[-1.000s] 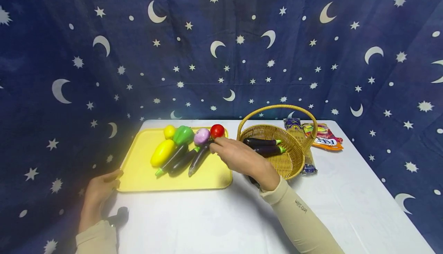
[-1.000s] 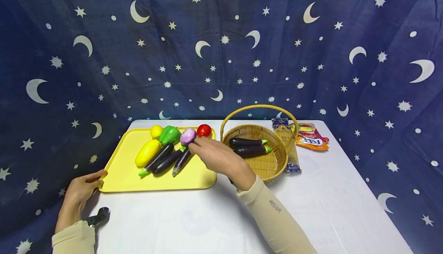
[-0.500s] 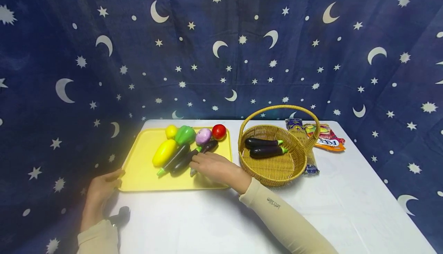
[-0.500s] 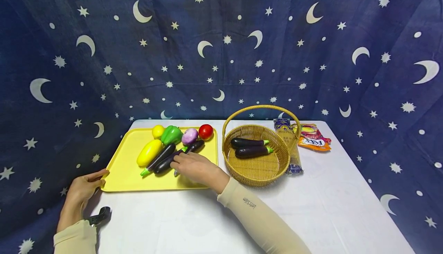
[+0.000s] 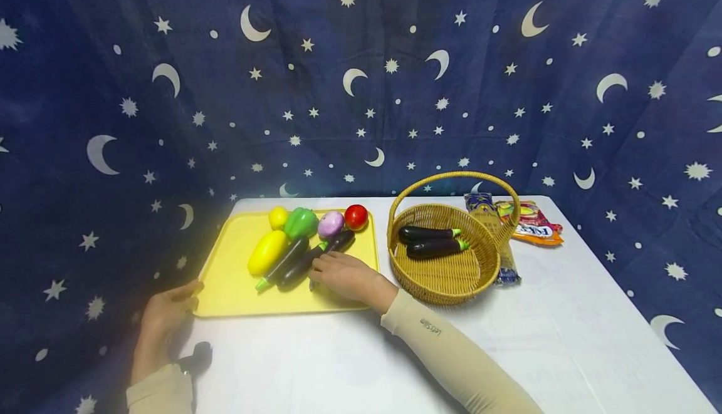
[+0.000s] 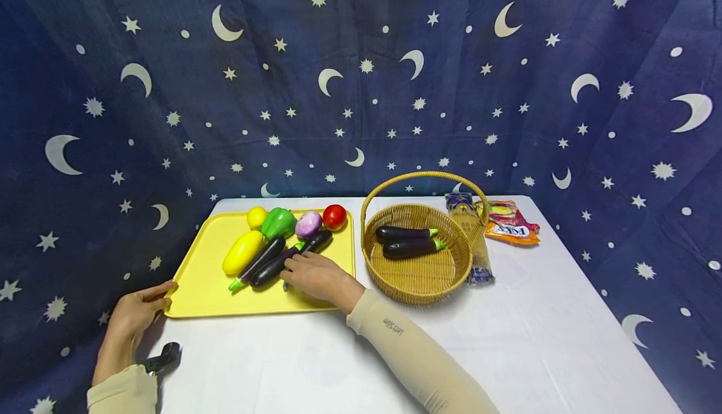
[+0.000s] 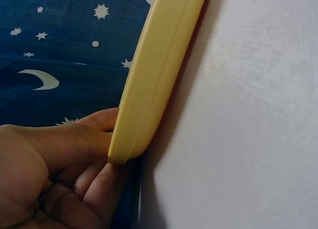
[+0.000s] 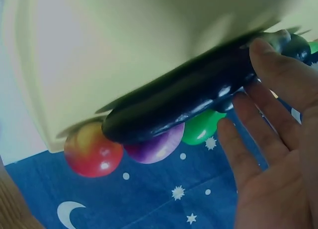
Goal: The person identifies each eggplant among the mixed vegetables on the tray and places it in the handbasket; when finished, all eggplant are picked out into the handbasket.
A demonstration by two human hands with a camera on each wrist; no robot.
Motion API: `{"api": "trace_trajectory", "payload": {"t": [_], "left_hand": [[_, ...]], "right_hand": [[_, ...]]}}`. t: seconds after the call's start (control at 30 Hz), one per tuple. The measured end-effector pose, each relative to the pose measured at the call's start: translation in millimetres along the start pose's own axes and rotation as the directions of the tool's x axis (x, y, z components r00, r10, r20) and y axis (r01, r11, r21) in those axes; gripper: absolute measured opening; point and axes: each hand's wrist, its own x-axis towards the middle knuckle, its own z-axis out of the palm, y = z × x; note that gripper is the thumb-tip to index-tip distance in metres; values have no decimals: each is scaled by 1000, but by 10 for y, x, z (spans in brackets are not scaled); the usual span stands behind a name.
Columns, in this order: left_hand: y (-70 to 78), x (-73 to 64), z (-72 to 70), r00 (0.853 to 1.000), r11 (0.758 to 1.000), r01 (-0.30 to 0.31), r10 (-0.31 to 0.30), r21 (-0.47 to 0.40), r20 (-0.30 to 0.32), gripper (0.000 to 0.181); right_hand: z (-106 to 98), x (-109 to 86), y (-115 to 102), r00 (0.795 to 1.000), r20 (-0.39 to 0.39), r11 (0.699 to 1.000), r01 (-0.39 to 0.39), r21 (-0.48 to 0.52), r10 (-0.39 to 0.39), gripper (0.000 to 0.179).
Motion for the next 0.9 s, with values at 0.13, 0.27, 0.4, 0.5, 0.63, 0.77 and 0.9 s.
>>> {"api": "trace_trajectory", "payload": {"t": [0.13,0.27,0.4,0.5,0.63,0.77,0.9], "left_hand": [[-16,9,0,1000,1000,0,0,-3,5,59],[-19,22,-2,1000,1000,-2,2,-8,-3,60],[-31,33,7,1000,1000,-8,8,9,-16,58],[-43,34,17,1000,1000,-6,7,22,-22,57],[-47,27,27,999,1000,4,-3,29,-32,57],[-36,18,26,999,999,2,0,42,-37,57],[-15,5,13,999,999,-4,5,43,-37,57]], "right_hand": [[31,36,-25,1000,9,1000,-8,11,8,28],[25,82,-50,1000,2,1000,2,2,-2,27],[49,121,-91,1000,18,1000,14,-13,-14,29],[60,144,-119,999,32,1000,16,-24,-15,29],[66,173,-142,999,38,1000,16,-23,-15,28],[84,194,-160,999,49,1000,18,-25,-16,28],[106,209,-175,999,29,998,29,-49,-27,25]]}}
